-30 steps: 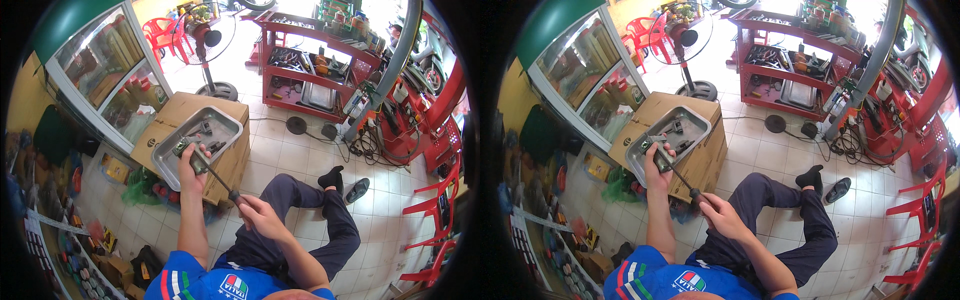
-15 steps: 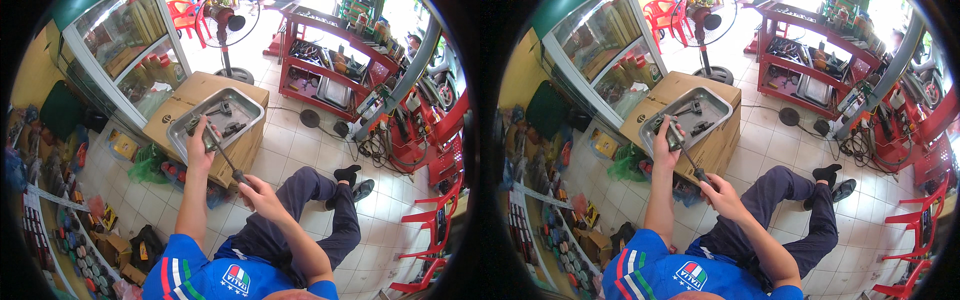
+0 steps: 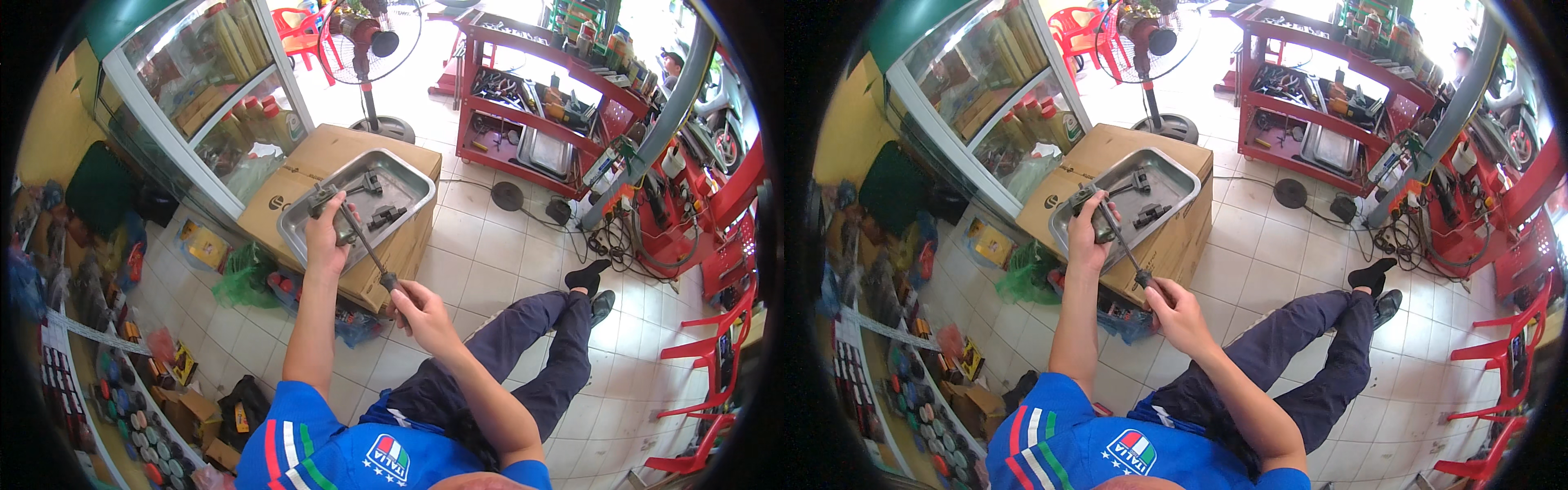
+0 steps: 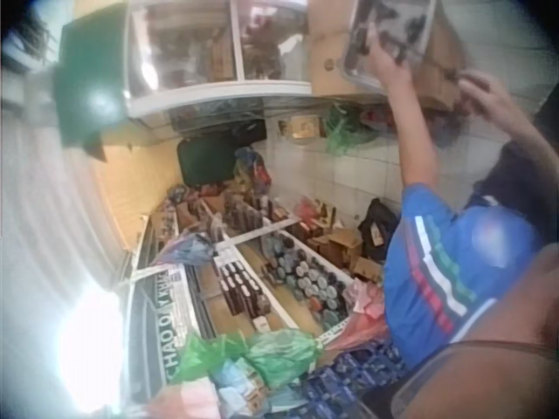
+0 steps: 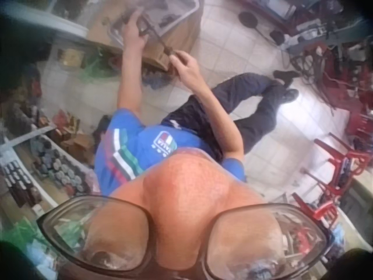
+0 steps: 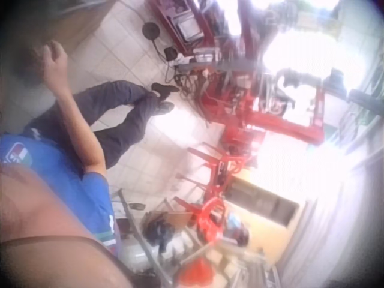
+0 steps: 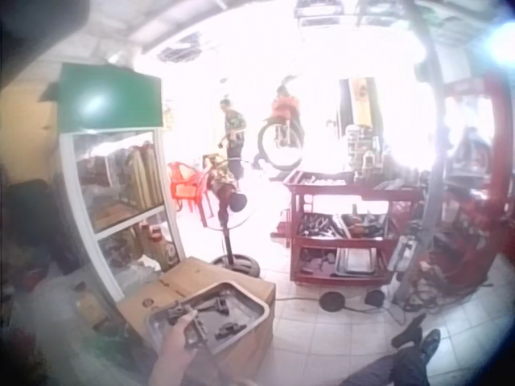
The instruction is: The person disassembles a starter motor using a screwdriver and then handles internal mechanical parts in a tray.
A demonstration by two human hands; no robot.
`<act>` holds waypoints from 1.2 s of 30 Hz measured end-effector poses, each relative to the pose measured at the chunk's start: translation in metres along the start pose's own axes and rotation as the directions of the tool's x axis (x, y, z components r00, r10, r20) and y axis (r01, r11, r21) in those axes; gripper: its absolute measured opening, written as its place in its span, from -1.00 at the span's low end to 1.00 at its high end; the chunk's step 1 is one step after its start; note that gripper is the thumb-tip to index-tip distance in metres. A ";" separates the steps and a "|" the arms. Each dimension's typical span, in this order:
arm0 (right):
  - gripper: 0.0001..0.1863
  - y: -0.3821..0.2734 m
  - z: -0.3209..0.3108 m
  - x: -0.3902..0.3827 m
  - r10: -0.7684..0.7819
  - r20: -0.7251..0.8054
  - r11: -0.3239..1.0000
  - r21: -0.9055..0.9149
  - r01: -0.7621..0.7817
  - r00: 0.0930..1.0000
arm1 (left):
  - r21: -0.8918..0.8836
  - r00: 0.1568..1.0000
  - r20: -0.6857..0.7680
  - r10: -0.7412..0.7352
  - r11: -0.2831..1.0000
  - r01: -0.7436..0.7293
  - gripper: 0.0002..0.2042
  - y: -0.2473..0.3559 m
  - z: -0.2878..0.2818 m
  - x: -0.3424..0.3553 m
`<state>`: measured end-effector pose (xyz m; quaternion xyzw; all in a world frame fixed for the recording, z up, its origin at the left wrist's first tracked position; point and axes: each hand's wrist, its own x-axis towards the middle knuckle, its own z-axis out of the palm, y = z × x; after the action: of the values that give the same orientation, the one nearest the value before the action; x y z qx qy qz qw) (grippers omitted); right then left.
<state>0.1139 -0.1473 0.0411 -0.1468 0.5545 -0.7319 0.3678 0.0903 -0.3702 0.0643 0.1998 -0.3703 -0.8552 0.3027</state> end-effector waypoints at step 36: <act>-0.62 -0.024 -0.031 -0.011 -0.107 -0.154 0.977 -0.198 0.076 0.982 | -0.075 0.985 0.077 -0.155 0.984 0.161 -0.77 0.000 -0.004 0.027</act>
<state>0.0928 -0.1149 0.0550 -0.1462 0.6433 -0.7010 0.2710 0.0729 -0.3903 0.0587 0.1858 -0.3286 -0.8973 0.2286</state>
